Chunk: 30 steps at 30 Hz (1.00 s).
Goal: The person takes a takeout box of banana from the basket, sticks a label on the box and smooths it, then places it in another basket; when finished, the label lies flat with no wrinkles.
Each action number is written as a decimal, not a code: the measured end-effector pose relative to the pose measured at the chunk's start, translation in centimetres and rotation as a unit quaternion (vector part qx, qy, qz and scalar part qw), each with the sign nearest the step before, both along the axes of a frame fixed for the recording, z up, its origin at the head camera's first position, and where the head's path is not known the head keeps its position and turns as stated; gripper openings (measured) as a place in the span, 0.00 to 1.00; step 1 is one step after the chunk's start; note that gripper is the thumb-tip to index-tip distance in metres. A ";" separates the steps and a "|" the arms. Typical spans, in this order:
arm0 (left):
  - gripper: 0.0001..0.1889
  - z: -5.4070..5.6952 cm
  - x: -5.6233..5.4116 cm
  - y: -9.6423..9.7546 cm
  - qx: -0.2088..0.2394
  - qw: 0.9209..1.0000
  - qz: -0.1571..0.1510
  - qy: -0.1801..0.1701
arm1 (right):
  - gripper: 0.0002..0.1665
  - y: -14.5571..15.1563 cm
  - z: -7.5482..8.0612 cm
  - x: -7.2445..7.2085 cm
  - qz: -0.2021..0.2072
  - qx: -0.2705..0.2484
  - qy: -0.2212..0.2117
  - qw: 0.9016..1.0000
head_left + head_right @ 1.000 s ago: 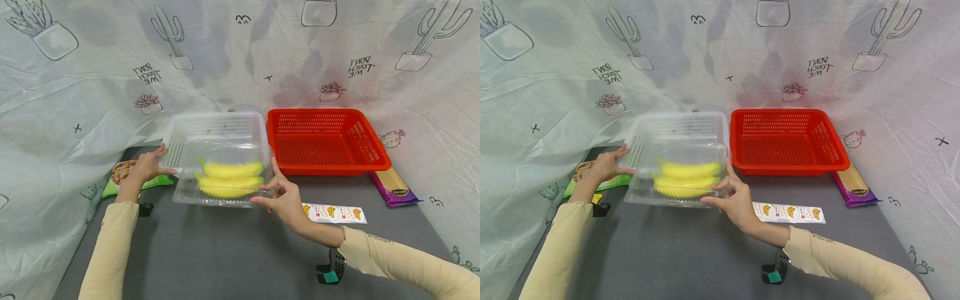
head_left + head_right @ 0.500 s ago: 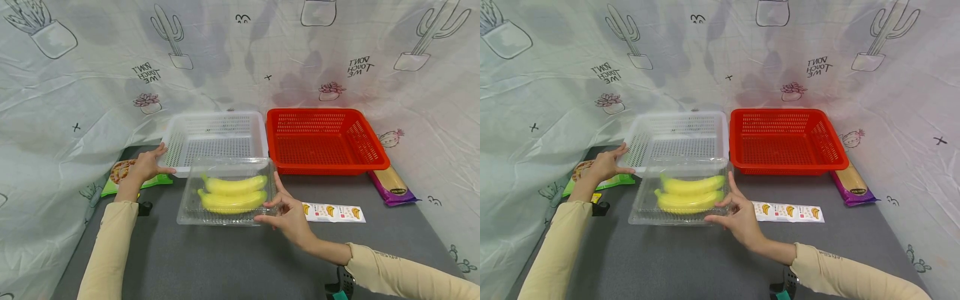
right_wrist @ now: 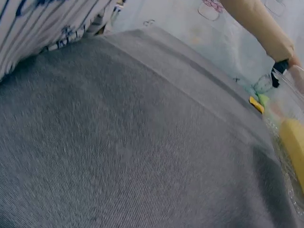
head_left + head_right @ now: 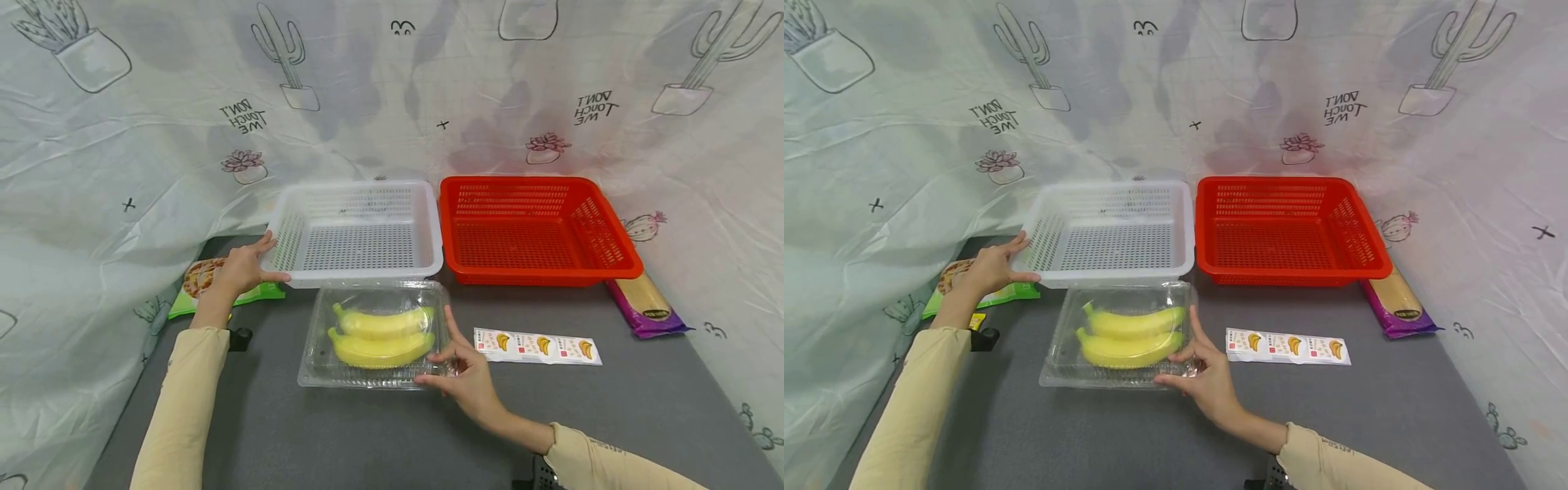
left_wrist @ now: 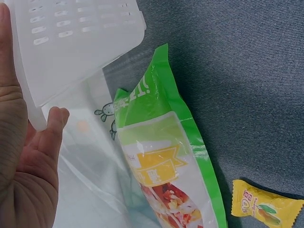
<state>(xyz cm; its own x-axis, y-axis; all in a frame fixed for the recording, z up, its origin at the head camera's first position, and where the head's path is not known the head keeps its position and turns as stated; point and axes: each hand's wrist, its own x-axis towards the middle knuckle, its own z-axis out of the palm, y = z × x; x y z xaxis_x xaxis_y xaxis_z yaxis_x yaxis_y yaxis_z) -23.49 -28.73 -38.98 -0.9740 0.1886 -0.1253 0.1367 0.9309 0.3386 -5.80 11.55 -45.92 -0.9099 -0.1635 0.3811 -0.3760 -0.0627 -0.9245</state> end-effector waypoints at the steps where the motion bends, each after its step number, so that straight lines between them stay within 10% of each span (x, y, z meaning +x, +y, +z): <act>1: 0.53 0.0 0.0 0.0 0.002 1.000 0.001 0.001 | 0.16 0.0 -0.3 0.0 -0.001 -0.001 0.000 1.000; 30: 0.53 -0.1 0.1 0.1 -0.002 1.000 0.009 0.004 | 0.19 -1.3 -3.8 -1.0 0.009 -0.035 0.043 0.998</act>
<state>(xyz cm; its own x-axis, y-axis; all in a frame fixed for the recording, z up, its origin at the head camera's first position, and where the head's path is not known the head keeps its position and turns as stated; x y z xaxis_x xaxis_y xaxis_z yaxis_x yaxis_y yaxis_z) -23.39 -28.64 -39.12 -0.9780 0.1710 -0.1193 0.1229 0.9349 0.3331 -6.80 10.27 -49.77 -0.8704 -0.1503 0.4689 -0.4522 -0.1327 -0.8820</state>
